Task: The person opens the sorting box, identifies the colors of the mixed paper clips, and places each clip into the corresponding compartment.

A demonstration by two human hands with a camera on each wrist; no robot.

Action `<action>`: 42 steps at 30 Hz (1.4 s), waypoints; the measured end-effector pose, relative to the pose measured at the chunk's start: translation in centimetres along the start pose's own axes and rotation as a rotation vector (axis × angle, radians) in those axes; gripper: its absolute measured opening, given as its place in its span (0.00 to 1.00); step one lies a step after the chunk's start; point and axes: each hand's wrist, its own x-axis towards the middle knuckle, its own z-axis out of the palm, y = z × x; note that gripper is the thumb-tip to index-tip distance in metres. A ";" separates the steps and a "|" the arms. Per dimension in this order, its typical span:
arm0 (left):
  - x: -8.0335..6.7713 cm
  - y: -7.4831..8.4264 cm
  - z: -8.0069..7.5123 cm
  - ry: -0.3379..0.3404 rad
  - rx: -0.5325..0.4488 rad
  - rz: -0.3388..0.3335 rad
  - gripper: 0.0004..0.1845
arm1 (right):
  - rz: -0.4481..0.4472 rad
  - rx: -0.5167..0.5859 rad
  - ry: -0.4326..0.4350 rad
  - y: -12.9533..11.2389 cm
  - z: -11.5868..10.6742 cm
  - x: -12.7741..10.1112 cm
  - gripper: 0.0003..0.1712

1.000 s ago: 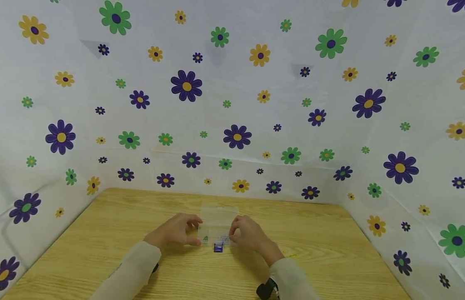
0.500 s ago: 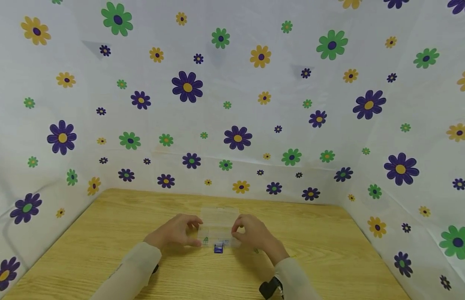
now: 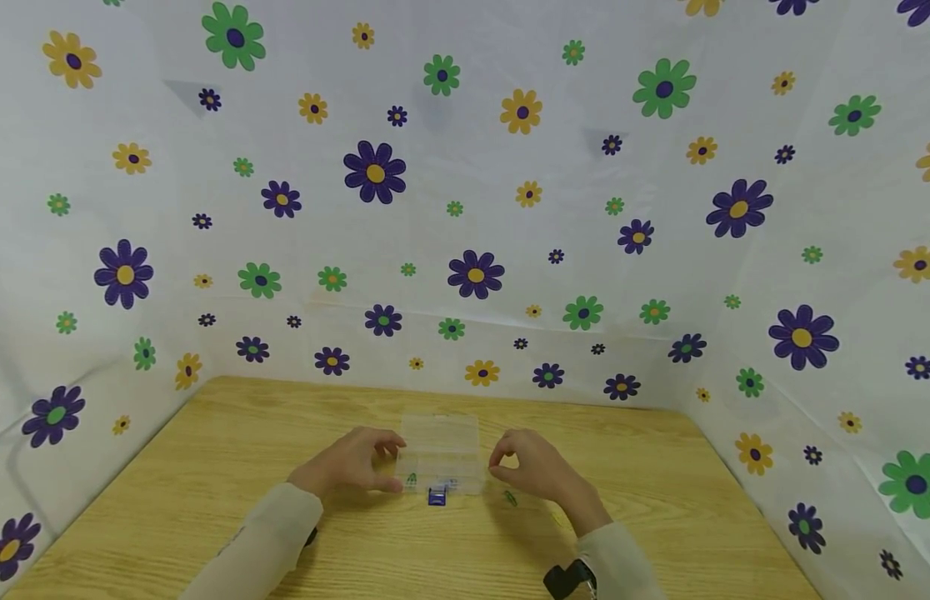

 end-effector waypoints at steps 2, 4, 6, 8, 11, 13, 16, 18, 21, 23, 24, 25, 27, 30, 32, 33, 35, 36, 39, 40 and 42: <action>0.0 0.0 0.0 0.001 0.008 0.002 0.37 | 0.004 -0.008 -0.005 0.2 -0.2 -0.4 0.03; 0.0 0.0 0.0 0.002 0.013 0.002 0.37 | 0.005 -0.009 -0.008 0.3 -0.3 -0.7 0.03; 0.0 0.0 0.0 0.002 0.015 0.001 0.37 | 0.004 -0.014 -0.005 0.6 -0.4 -1.0 0.03; 0.0 0.1 0.0 0.001 0.015 -0.004 0.37 | 0.008 -0.014 -0.005 0.8 -0.4 -1.1 0.03; -0.1 0.1 0.0 0.004 0.020 -0.003 0.37 | 0.026 -0.011 -0.008 0.9 -0.3 -1.4 0.02; -0.1 0.1 0.0 0.005 0.016 -0.001 0.37 | 0.044 -0.007 -0.012 1.0 -0.3 -1.6 0.02; -0.1 0.2 0.0 0.007 0.013 0.009 0.37 | 0.064 -0.005 -0.020 1.1 -0.2 -1.8 0.02; -0.2 0.3 -0.1 0.008 0.008 0.011 0.37 | 0.068 -0.011 -0.022 1.3 -0.1 -1.8 0.02; -0.2 0.4 -0.1 0.007 0.009 0.010 0.37 | 0.069 -0.026 -0.027 1.6 0.1 -1.9 0.02; -0.1 0.4 -0.1 0.007 0.011 0.010 0.37 | 0.083 -0.024 -0.029 1.7 0.2 -1.9 0.02; -0.1 0.4 -0.1 0.007 0.011 0.009 0.37 | 0.094 -0.019 -0.033 1.8 0.3 -1.9 0.02; -0.1 0.4 -0.1 0.007 0.011 0.009 0.37 | 0.106 -0.013 -0.038 1.8 0.4 -1.9 0.02; -0.2 0.4 -0.2 0.007 0.013 0.010 0.37 | 0.134 0.005 -0.048 1.9 0.5 -1.8 0.02; -0.2 0.5 -0.2 0.010 0.011 0.013 0.37 | 0.161 0.012 -0.067 2.2 0.8 -1.9 0.03; -0.3 0.6 -0.2 0.012 0.015 0.022 0.37 | 0.167 0.001 -0.077 2.3 1.0 -1.9 0.03; -0.3 0.7 -0.2 0.014 0.017 0.028 0.37 | 0.171 -0.007 -0.083 2.4 1.1 -2.0 0.03; -0.4 0.8 -0.3 0.017 0.021 0.034 0.37 | 0.172 -0.022 -0.091 2.6 1.2 -2.0 0.03; -0.4 0.7 -0.3 0.019 0.024 0.037 0.37 | 0.175 -0.025 -0.092 2.6 1.2 -2.0 0.03; -0.3 0.6 -0.2 0.020 0.028 0.037 0.36 | 0.177 -0.025 -0.090 2.6 1.3 -2.0 0.03; -0.3 0.6 -0.2 0.020 0.028 0.035 0.36 | 0.175 -0.026 -0.085 2.6 1.4 -2.0 0.03; -0.3 0.5 -0.1 0.020 0.030 0.042 0.36 | 0.173 -0.035 -0.078 2.7 1.6 -2.1 0.03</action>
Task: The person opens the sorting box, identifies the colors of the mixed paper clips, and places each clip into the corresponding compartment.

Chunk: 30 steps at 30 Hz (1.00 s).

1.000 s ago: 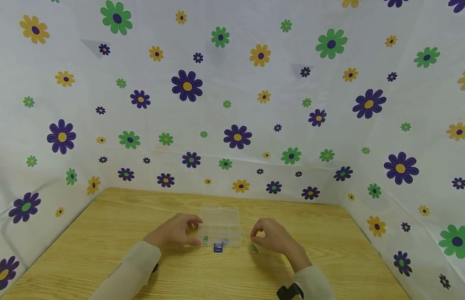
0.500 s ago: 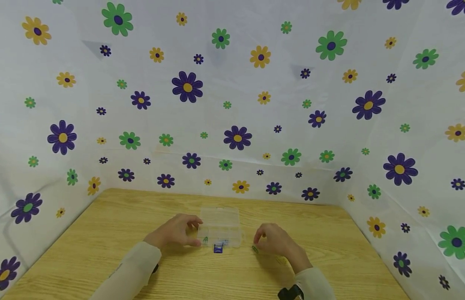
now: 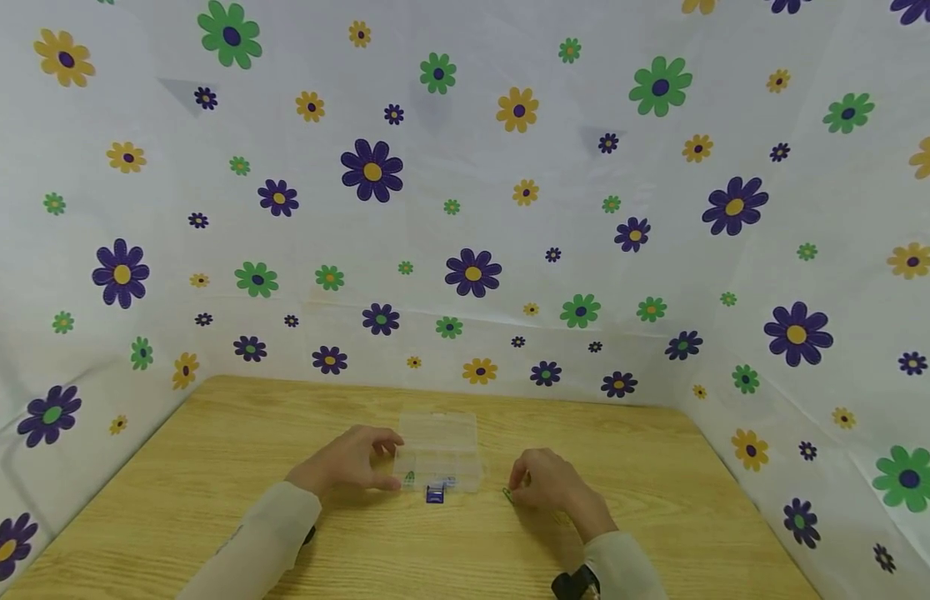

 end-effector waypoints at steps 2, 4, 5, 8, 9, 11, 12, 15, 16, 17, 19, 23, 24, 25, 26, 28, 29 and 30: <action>0.0 0.0 0.0 0.001 -0.005 0.008 0.36 | 0.002 -0.009 0.003 0.0 0.1 0.0 0.03; 0.0 0.0 0.0 0.002 -0.009 0.013 0.36 | 0.003 -0.013 0.003 0.1 0.2 0.1 0.03; 0.0 0.0 0.0 0.002 -0.010 0.015 0.36 | 0.004 -0.016 0.001 0.1 0.3 0.1 0.03; -0.1 0.0 0.0 0.001 -0.011 0.016 0.36 | -0.006 -0.020 -0.001 0.2 0.3 0.3 0.04; -0.1 0.0 0.0 0.001 -0.011 0.015 0.36 | -0.007 -0.021 -0.003 0.3 0.3 0.3 0.04; -0.1 0.0 -0.1 0.001 -0.011 0.014 0.36 | -0.007 -0.026 -0.004 0.2 0.2 0.3 0.05; -0.1 0.1 -0.1 0.002 -0.013 0.013 0.36 | -0.007 -0.026 -0.006 0.2 0.2 0.3 0.05; -0.2 0.2 -0.1 0.001 -0.020 0.007 0.36 | -0.003 -0.020 -0.008 0.1 0.2 0.2 0.06; -0.2 0.2 -0.1 0.001 -0.022 0.005 0.36 | -0.007 -0.017 -0.007 0.1 0.2 0.1 0.06; -0.2 0.3 -0.1 0.000 -0.022 0.003 0.36 | -0.011 -0.017 -0.007 0.1 0.1 0.1 0.07; -0.2 0.3 -0.2 -0.001 -0.025 -0.002 0.36 | -0.024 -0.017 -0.005 0.0 0.1 0.0 0.07; -0.2 0.3 -0.2 -0.001 -0.025 -0.005 0.36 | -0.060 -0.036 -0.005 0.1 0.0 0.0 0.07; -0.2 0.3 -0.2 0.000 -0.024 -0.003 0.36 | -0.069 -0.040 -0.006 0.2 0.0 0.0 0.07; -0.1 0.3 -0.1 -0.001 -0.024 -0.006 0.36 | -0.074 -0.042 -0.007 0.2 0.0 0.0 0.08; -0.1 0.3 -0.1 -0.001 -0.022 -0.003 0.36 | -0.078 -0.041 -0.009 0.2 0.0 0.1 0.08; -0.1 0.2 -0.1 -0.002 -0.021 -0.003 0.36 | -0.081 -0.038 -0.015 0.3 0.0 0.1 0.07; 0.0 0.1 -0.1 -0.003 -0.019 -0.002 0.36 | -0.079 -0.035 -0.018 0.3 0.0 0.2 0.07; 0.0 0.1 -0.1 -0.003 -0.019 -0.001 0.36 | -0.073 -0.029 -0.020 0.3 0.0 0.2 0.07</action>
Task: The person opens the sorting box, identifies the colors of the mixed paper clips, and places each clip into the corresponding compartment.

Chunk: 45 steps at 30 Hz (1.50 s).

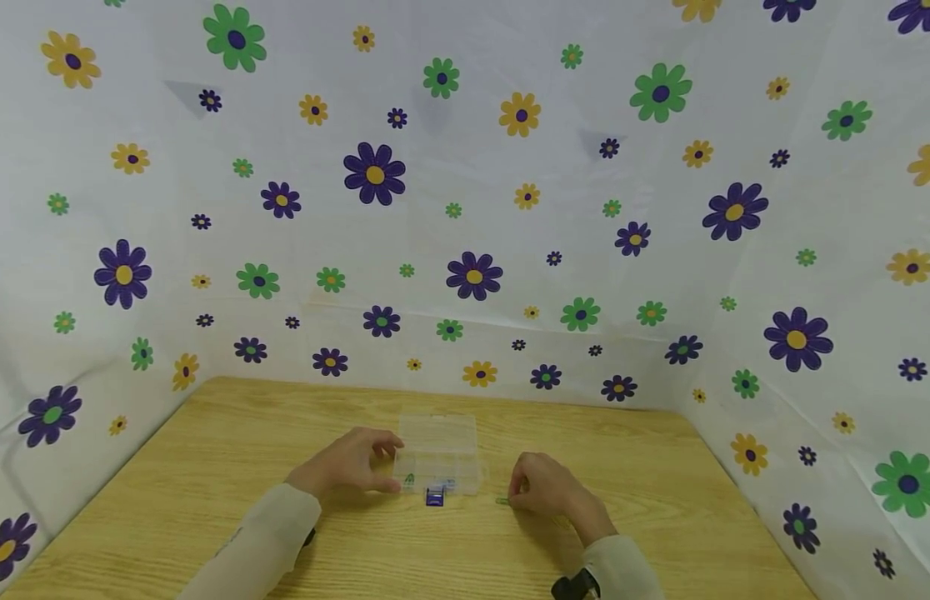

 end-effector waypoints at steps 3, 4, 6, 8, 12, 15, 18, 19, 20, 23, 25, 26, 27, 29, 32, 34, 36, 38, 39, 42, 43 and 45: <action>0.0 -0.1 0.0 -0.001 0.007 0.005 0.37 | 0.012 0.012 0.000 -0.1 0.0 0.2 0.07; 0.1 -0.2 0.1 0.001 0.012 0.008 0.37 | 0.013 0.016 0.002 -0.1 0.0 0.3 0.07; 0.1 -0.2 0.1 0.003 0.017 0.012 0.36 | 0.018 0.024 0.009 -0.4 -0.1 0.6 0.06; 0.1 -0.2 0.2 0.004 0.023 0.008 0.36 | 0.015 0.040 0.016 -0.7 -0.3 0.8 0.06; 0.1 -0.2 0.2 0.001 0.018 -0.015 0.36 | -0.017 0.048 0.026 -1.3 -0.9 1.4 0.06; 0.1 -0.2 0.2 0.001 0.016 -0.018 0.36 | -0.067 0.023 0.031 -1.6 -1.1 1.9 0.07; 0.1 -0.1 0.2 0.005 0.016 0.004 0.36 | -0.100 -0.004 0.028 -2.0 -1.2 2.5 0.08; 0.1 -0.2 0.2 0.005 0.014 0.007 0.36 | -0.108 -0.004 0.026 -2.1 -1.1 2.7 0.08; 0.1 -0.2 0.2 0.007 0.013 0.011 0.36 | -0.113 -0.002 0.025 -2.2 -1.1 2.9 0.08; 0.0 -0.2 0.2 0.007 0.010 0.011 0.36 | -0.118 0.010 0.023 -2.7 -1.1 3.5 0.07; 0.0 -0.2 0.2 0.007 0.016 0.010 0.36 | -0.125 0.017 0.024 -3.0 -1.0 4.0 0.07; 0.0 -0.2 0.1 0.008 0.015 0.007 0.36 | -0.128 0.023 0.023 -3.1 -1.0 4.2 0.07; 0.0 -0.2 0.1 0.007 0.014 0.006 0.36 | -0.133 0.031 0.023 -3.3 -1.0 4.4 0.07; 0.0 -0.2 0.1 0.006 0.012 0.001 0.36 | -0.146 0.043 0.023 -3.5 -0.8 4.8 0.06; 0.0 -0.1 0.1 0.001 0.006 -0.009 0.37 | -0.175 0.082 0.026 -3.7 -0.6 5.3 0.06; 0.0 0.1 0.0 -0.001 0.004 -0.015 0.37 | -0.189 0.115 0.030 -3.8 -0.3 5.6 0.06; 0.0 0.2 0.0 -0.001 0.002 -0.015 0.37 | -0.198 0.152 0.041 -4.0 0.0 5.9 0.05; 0.0 0.2 0.0 0.001 0.001 -0.014 0.36 | -0.194 0.173 0.056 -4.2 0.3 6.1 0.05; 0.0 0.2 0.0 0.003 0.000 -0.011 0.36 | -0.194 0.181 0.064 -4.3 0.5 6.3 0.05; 0.0 0.2 0.0 0.001 -0.002 -0.018 0.37 | -0.189 0.182 0.087 -4.4 1.1 6.7 0.05; 0.0 0.2 0.0 0.001 -0.001 -0.021 0.37 | -0.189 0.181 0.093 -4.4 1.3 6.8 0.05; 0.0 0.2 0.0 0.000 -0.002 -0.024 0.36 | -0.183 0.186 0.100 -4.5 1.7 7.1 0.05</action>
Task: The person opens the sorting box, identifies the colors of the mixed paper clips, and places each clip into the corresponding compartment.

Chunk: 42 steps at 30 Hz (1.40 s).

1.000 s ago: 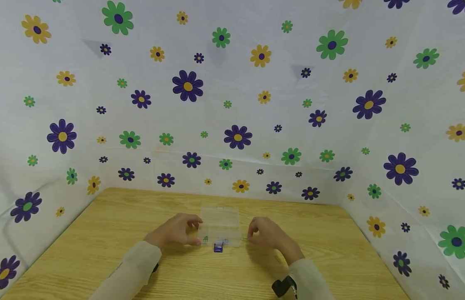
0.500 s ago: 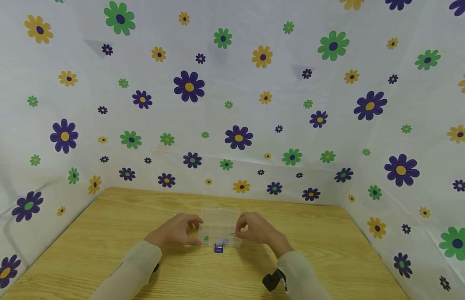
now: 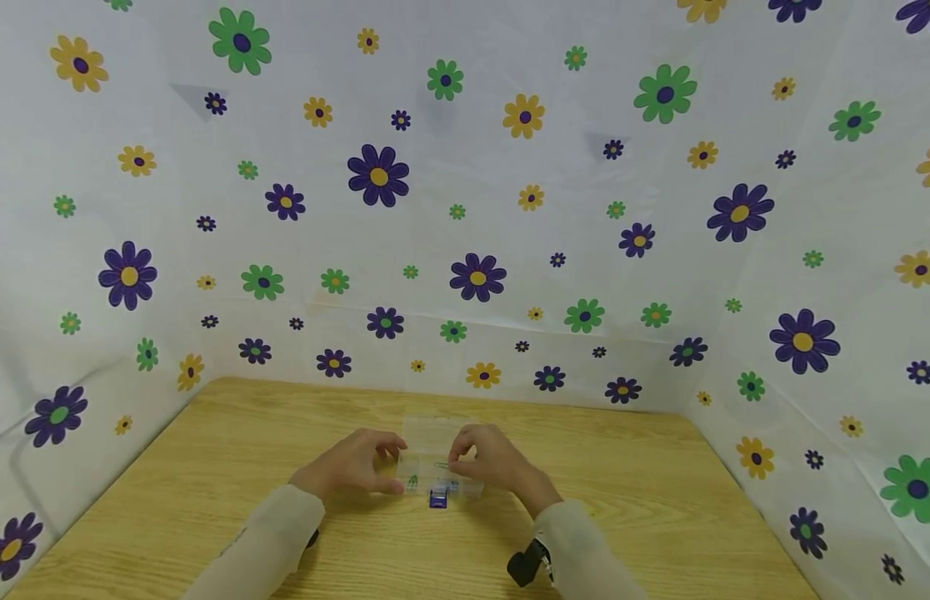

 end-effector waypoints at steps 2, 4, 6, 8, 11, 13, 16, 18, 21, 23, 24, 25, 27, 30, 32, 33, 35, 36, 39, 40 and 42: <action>0.1 -0.1 0.1 -0.003 0.005 -0.003 0.36 | 0.014 0.004 0.003 0.0 0.4 0.2 0.05; 0.2 -0.2 0.1 -0.004 0.005 0.002 0.36 | 0.031 0.007 0.000 -0.1 0.7 0.4 0.06; 0.3 -0.3 0.1 -0.007 0.005 0.004 0.36 | 0.043 0.008 -0.007 -0.2 1.0 0.5 0.06; 0.3 -0.3 0.1 -0.010 0.001 0.007 0.36 | 0.040 0.004 -0.013 -0.4 1.2 0.7 0.06; 0.3 -0.3 0.1 -0.013 -0.004 0.016 0.36 | 0.019 -0.014 -0.016 -0.8 1.6 1.0 0.07; 0.2 -0.2 0.0 -0.013 -0.007 0.025 0.36 | 0.007 -0.032 -0.020 -1.1 1.8 1.3 0.07; 0.1 -0.2 0.0 -0.004 -0.001 0.036 0.36 | 0.019 -0.068 -0.033 -1.5 2.2 1.6 0.07; 0.2 -0.3 0.0 0.001 0.003 0.041 0.36 | 0.022 -0.090 -0.038 -1.8 2.4 1.9 0.07; 0.2 -0.4 0.0 0.005 0.008 0.039 0.35 | 0.020 -0.115 -0.038 -2.3 2.8 2.1 0.06; 0.2 -0.5 0.1 0.004 0.010 0.037 0.35 | 0.023 -0.122 -0.038 -2.5 3.0 2.2 0.05; 0.2 -0.5 0.1 0.004 0.011 0.034 0.35 | 0.025 -0.121 -0.038 -2.6 3.1 2.2 0.04; 0.2 -0.5 0.2 0.003 0.012 0.033 0.35 | 0.032 -0.120 -0.040 -2.7 3.3 2.2 0.04; 0.2 -0.4 0.2 0.004 0.013 0.036 0.35 | 0.042 -0.125 -0.043 -2.8 3.5 2.3 0.04; 0.1 -0.4 0.2 0.006 0.008 0.031 0.35 | 0.051 -0.128 -0.045 -2.9 3.7 2.2 0.04; 0.1 -0.5 0.2 0.008 0.010 0.038 0.35 | 0.059 -0.131 -0.046 -3.0 3.8 2.2 0.04; 0.1 -0.5 0.2 0.009 0.010 0.039 0.35 | 0.064 -0.132 -0.048 -3.0 3.8 2.2 0.04; 0.1 -0.5 0.3 0.008 0.012 0.035 0.35 | 0.066 -0.134 -0.052 -3.1 3.8 2.2 0.04; 0.1 -0.5 0.3 0.008 0.015 0.035 0.35 | 0.064 -0.136 -0.054 -3.1 3.8 2.2 0.04; 0.1 -0.5 0.3 0.004 0.011 0.028 0.35 | 0.046 -0.151 -0.061 -3.2 3.6 2.1 0.04; 0.2 -0.5 0.3 0.003 0.009 0.029 0.35 | 0.038 -0.154 -0.061 -3.2 3.4 2.1 0.04; 0.2 -0.4 0.2 0.001 0.003 0.032 0.36 | 0.029 -0.164 -0.061 -3.2 3.1 1.9 0.04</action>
